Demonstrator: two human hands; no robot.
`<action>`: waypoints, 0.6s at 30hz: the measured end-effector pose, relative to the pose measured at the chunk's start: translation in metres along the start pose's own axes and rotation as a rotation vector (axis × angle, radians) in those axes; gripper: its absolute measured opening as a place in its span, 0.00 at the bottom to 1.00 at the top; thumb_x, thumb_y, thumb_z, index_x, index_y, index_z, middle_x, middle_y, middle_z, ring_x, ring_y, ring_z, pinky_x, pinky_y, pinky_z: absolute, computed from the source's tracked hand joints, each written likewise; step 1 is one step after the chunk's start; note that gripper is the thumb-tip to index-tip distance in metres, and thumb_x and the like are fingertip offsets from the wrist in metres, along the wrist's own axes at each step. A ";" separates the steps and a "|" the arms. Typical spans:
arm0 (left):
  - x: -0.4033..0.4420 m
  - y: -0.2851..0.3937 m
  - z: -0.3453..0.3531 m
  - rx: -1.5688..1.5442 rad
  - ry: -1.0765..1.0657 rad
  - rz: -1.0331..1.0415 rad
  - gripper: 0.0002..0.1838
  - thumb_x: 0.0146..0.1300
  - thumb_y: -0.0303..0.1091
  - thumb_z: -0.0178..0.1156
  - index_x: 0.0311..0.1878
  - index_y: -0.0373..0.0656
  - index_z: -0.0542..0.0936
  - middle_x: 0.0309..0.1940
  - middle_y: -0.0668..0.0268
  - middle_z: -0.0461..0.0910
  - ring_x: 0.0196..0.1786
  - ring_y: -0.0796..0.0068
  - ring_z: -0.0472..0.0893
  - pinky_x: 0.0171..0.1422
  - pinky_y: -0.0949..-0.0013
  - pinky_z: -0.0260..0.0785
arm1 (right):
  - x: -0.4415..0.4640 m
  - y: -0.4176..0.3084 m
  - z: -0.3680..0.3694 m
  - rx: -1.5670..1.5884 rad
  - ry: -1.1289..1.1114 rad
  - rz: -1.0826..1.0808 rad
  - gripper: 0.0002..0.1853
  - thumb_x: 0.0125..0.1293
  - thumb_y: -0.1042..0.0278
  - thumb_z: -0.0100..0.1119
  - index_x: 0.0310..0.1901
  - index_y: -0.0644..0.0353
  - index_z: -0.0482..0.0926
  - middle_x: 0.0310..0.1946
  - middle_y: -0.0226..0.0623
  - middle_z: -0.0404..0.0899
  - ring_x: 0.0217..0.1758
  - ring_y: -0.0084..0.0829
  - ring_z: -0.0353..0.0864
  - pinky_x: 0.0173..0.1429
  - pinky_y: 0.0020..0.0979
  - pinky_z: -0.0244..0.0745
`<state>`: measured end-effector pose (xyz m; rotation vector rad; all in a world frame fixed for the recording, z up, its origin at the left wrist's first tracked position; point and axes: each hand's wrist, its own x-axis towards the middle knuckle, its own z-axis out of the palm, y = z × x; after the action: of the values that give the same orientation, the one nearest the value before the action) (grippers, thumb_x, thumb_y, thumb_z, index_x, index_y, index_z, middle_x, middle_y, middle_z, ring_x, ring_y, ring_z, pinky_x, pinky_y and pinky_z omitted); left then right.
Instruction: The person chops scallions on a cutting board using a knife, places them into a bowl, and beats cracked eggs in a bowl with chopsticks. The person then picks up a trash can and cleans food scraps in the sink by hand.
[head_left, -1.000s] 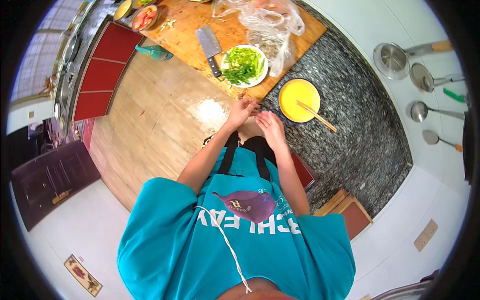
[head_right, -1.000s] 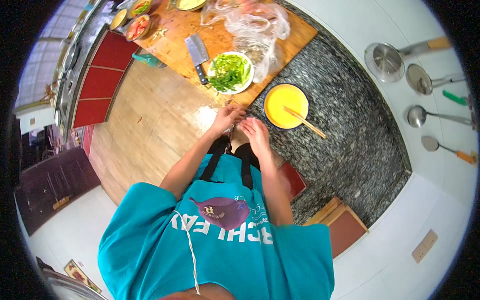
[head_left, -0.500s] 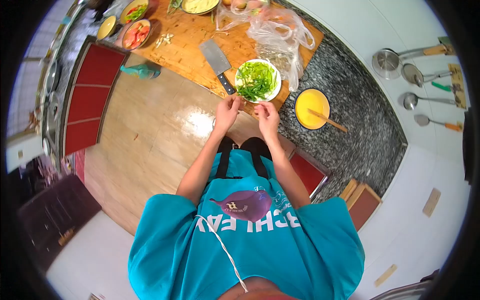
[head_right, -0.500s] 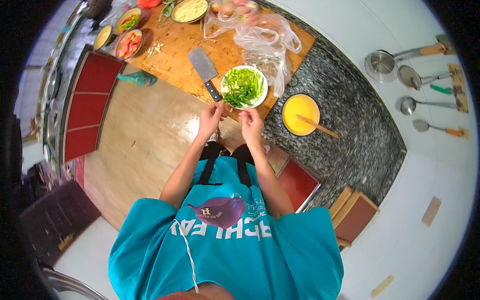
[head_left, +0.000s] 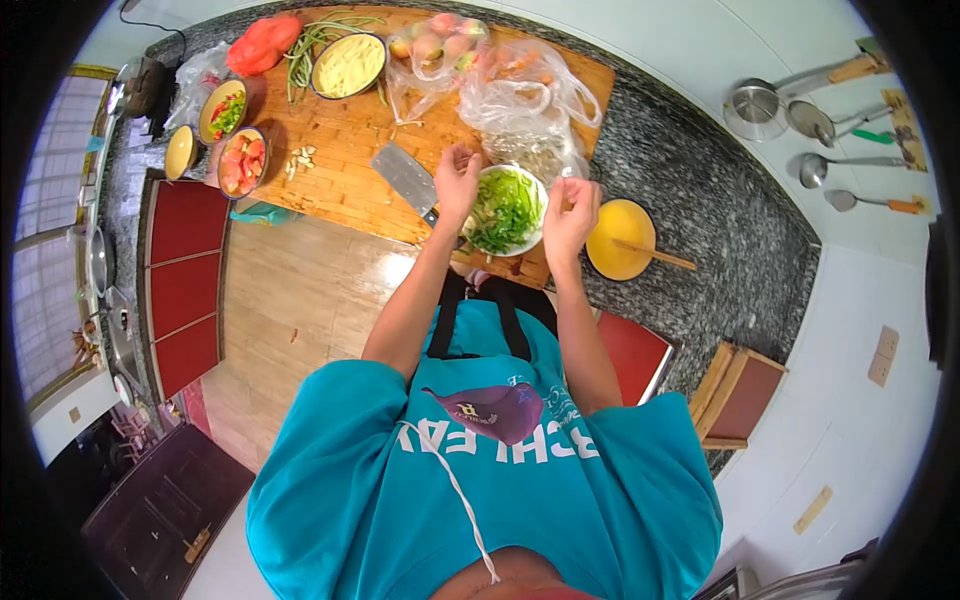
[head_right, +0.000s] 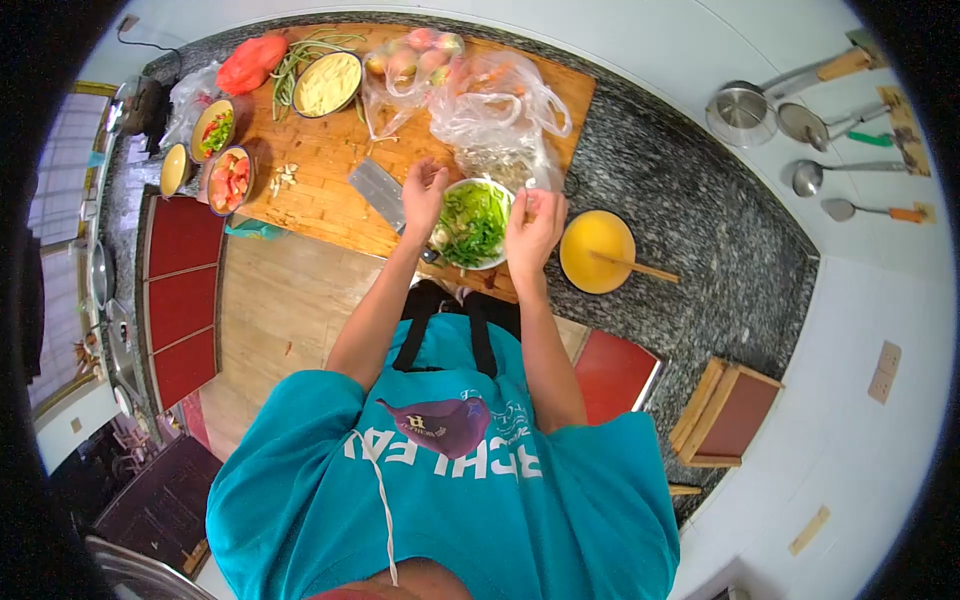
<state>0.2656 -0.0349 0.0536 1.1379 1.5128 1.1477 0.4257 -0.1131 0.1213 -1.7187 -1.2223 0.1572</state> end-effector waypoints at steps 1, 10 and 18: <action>0.007 0.004 -0.002 0.004 -0.027 -0.015 0.24 0.65 0.34 0.63 0.60 0.29 0.71 0.49 0.54 0.80 0.50 0.68 0.81 0.56 0.67 0.73 | 0.013 -0.008 0.003 0.000 0.019 -0.025 0.07 0.63 0.73 0.63 0.35 0.63 0.73 0.30 0.40 0.72 0.38 0.42 0.73 0.45 0.40 0.68; 0.087 0.007 0.018 -0.180 -0.055 -0.143 0.29 0.62 0.32 0.65 0.63 0.29 0.68 0.55 0.52 0.78 0.56 0.66 0.79 0.60 0.66 0.71 | 0.115 0.036 0.085 -0.088 -0.019 0.188 0.41 0.61 0.65 0.67 0.72 0.65 0.57 0.72 0.58 0.56 0.76 0.56 0.53 0.77 0.49 0.50; 0.143 0.027 0.051 -0.107 -0.487 0.106 0.19 0.63 0.33 0.61 0.54 0.33 0.77 0.41 0.58 0.84 0.45 0.63 0.83 0.52 0.62 0.73 | 0.064 -0.003 0.143 -0.019 -0.570 0.200 0.19 0.65 0.74 0.54 0.58 0.67 0.73 0.56 0.60 0.73 0.58 0.56 0.74 0.57 0.47 0.71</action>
<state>0.2937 0.1163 0.0542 1.3207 1.0165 0.9204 0.3712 0.0268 0.0763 -1.8760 -1.4476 0.8024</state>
